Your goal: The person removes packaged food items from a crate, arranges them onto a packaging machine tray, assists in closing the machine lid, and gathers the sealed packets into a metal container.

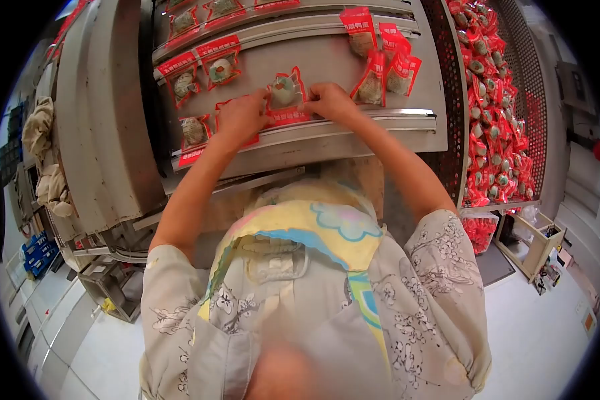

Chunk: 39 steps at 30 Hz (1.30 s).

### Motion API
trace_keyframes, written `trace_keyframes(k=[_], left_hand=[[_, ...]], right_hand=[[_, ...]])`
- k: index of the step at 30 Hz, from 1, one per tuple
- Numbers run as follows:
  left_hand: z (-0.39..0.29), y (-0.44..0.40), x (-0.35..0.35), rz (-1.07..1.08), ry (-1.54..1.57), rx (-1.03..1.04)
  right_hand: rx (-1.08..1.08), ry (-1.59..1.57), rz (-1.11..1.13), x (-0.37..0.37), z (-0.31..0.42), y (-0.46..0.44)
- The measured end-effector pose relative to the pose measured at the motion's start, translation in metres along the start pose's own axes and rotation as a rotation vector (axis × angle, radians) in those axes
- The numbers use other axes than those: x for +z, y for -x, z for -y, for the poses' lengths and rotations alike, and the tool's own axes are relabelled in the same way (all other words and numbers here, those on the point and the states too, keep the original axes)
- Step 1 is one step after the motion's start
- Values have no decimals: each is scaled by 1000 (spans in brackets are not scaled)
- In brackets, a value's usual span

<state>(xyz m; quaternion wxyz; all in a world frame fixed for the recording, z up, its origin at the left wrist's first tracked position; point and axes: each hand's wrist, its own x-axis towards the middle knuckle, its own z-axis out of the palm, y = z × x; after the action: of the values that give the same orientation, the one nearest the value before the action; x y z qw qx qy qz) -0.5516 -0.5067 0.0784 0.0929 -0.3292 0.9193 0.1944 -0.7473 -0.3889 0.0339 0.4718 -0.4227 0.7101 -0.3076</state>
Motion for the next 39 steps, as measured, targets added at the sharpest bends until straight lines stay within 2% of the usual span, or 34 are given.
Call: trace_keyframes(k=[3,4,10,12,15,18,22,24,26,30,33,36,39], left_hand=[[1,-5,6,-64,-63,57],[1,-6,7,-92,-78,86],[-16,-2,-9,60,-52,-15],[-17,4,-2,-15,-25,-18],[-6,11,3,-27,38,-57],[-9,10,-3,17,36,-126],[-13,4,2,-62,45,-212],[-6,-2,1,-17,252,-260],[-6,-5,-2,20,387,-297],[-21,-14,-2,21,-15,-206],[-24,-14,-15,68,-96,-230],[-10,-9,-16,128,-45,-202],[-11,-9,-10,60,-42,-138]], right_hand=[[-30,-152,61,1,-12,-6],[-32,-132,73,0,-12,-7],[-110,35,44,-8,-13,-8],[-104,39,19,-8,-13,-7],[-98,-76,150,-8,-9,-5],[66,-100,294,-11,-8,-17],[-82,89,187,-12,-1,-13],[-190,162,78,-8,-6,-13],[-162,171,147,-13,-9,-12],[-20,1,296,-15,-12,-19],[-46,-3,261,-6,-11,-19],[-78,49,238,-9,1,-11],[-79,58,213,-11,-2,-11]])
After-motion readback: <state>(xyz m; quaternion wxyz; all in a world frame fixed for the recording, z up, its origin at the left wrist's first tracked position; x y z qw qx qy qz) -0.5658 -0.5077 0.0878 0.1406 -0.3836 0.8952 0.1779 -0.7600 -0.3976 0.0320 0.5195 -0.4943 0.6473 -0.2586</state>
